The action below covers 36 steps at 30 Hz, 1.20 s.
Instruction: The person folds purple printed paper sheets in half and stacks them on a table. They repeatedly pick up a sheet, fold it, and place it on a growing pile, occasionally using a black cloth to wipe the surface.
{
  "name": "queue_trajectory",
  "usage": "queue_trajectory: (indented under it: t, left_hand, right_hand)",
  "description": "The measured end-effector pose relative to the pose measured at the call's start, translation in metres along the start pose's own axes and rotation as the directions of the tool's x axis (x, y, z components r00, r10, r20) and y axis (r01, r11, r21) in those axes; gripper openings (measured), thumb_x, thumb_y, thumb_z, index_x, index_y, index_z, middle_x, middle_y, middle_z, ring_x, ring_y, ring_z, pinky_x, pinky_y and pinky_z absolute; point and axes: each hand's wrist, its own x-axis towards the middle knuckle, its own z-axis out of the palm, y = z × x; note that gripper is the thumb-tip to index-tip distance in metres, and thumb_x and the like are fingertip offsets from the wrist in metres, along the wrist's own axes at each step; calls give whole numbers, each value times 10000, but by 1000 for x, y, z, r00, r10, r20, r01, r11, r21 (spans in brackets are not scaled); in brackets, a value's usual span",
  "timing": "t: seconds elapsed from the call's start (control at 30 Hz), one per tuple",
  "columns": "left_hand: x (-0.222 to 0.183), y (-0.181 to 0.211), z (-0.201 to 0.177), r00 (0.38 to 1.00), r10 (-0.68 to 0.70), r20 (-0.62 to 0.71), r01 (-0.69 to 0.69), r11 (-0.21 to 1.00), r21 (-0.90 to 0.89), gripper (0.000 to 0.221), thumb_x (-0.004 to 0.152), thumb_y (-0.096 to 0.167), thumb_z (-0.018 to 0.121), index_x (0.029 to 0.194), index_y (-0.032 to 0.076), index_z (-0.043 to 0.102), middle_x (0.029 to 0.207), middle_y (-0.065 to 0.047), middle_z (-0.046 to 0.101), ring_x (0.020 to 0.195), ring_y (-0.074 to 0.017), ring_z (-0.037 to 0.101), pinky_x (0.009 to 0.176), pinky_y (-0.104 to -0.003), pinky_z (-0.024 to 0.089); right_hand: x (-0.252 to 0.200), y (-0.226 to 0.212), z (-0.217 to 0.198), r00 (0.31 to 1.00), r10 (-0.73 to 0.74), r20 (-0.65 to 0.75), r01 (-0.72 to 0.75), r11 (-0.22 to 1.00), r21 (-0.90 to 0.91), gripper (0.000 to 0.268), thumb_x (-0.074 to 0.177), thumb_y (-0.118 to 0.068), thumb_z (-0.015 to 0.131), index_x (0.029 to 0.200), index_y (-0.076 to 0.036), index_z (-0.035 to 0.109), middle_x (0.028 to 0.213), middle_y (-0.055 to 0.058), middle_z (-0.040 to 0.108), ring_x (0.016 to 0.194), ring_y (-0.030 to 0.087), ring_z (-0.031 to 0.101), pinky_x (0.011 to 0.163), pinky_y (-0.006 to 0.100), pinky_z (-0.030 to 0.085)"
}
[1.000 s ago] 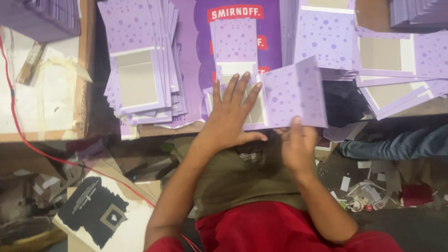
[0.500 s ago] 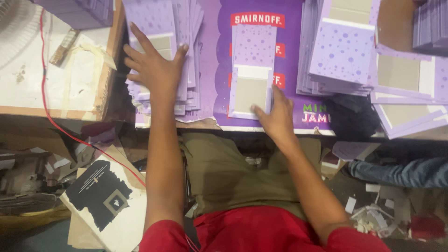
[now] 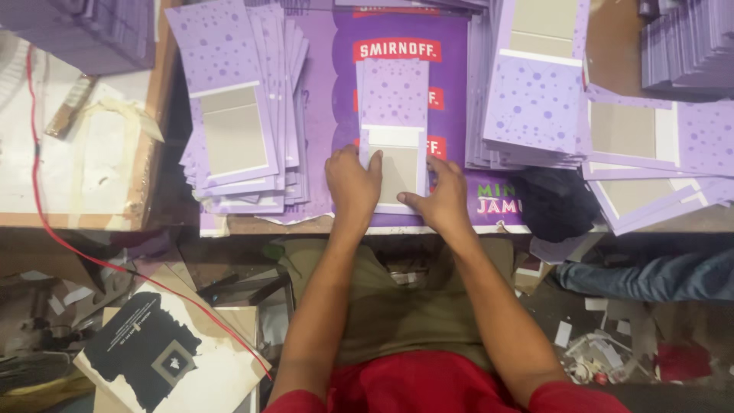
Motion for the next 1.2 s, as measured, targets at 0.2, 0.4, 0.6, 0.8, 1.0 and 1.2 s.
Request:
queue_trajectory:
  t: [0.2, 0.4, 0.6, 0.8, 1.0, 1.2]
  left_hand:
    - [-2, 16, -1, 991, -124, 53, 130, 982, -134, 330, 834, 196, 792, 992, -69, 675, 890, -249, 679, 876, -415, 677, 806, -512, 506]
    - [-8, 25, 9, 996, -13, -89, 20, 997, 77, 547, 698, 223, 876, 1031, -124, 617, 965, -316, 649, 956, -490, 621, 816, -558, 477]
    - [8, 15, 19, 995, -102, -23, 103, 993, 63, 427, 799, 224, 819, 985, -115, 636, 961, -307, 663, 951, -465, 644, 862, -522, 498]
    - [9, 2, 16, 989, -150, 12, 150, 989, 6, 324, 877, 214, 745, 909, -93, 644, 878, -306, 685, 843, -490, 687, 785, -544, 537]
    - [7, 11, 4, 987, -155, 30, 156, 987, -46, 353, 960, 271, 676, 931, -78, 628, 834, -283, 684, 794, -471, 694, 766, -550, 535]
    - [-13, 26, -3, 929, 216, -301, -203, 976, 75, 342, 867, 300, 762, 974, -5, 651, 978, -260, 687, 915, -424, 657, 793, -509, 496]
  right_hand:
    - [-2, 0, 0, 1000, 0, 17, 0, 999, -39, 832, 577, -175, 984, 1275, 56, 595, 1141, 184, 607, 984, 322, 600, 830, 420, 521]
    - [-5, 7, 8, 999, -54, -3, 54, 998, -24, 814, 602, -182, 985, 1248, 64, 554, 1206, 227, 574, 1074, 353, 591, 907, 424, 524]
    - [9, 5, 5, 991, 104, 83, -97, 992, -84, 802, 546, -214, 1001, 1175, 50, 578, 1188, 226, 588, 1123, 379, 560, 971, 455, 476]
    - [20, 5, 6, 986, 49, 157, -15, 977, -211, 830, 507, -219, 1028, 1138, 84, 580, 1177, 269, 576, 1171, 430, 513, 1015, 478, 434]
    - [22, -8, -3, 966, 165, 198, -130, 975, -178, 834, 502, -212, 1006, 1142, 90, 566, 1206, 269, 569, 1198, 400, 525, 1029, 451, 449]
    - [12, -26, -16, 964, 157, 214, -135, 985, -111, 884, 541, -158, 1018, 1251, 56, 538, 1225, 250, 586, 1210, 411, 544, 1020, 466, 460]
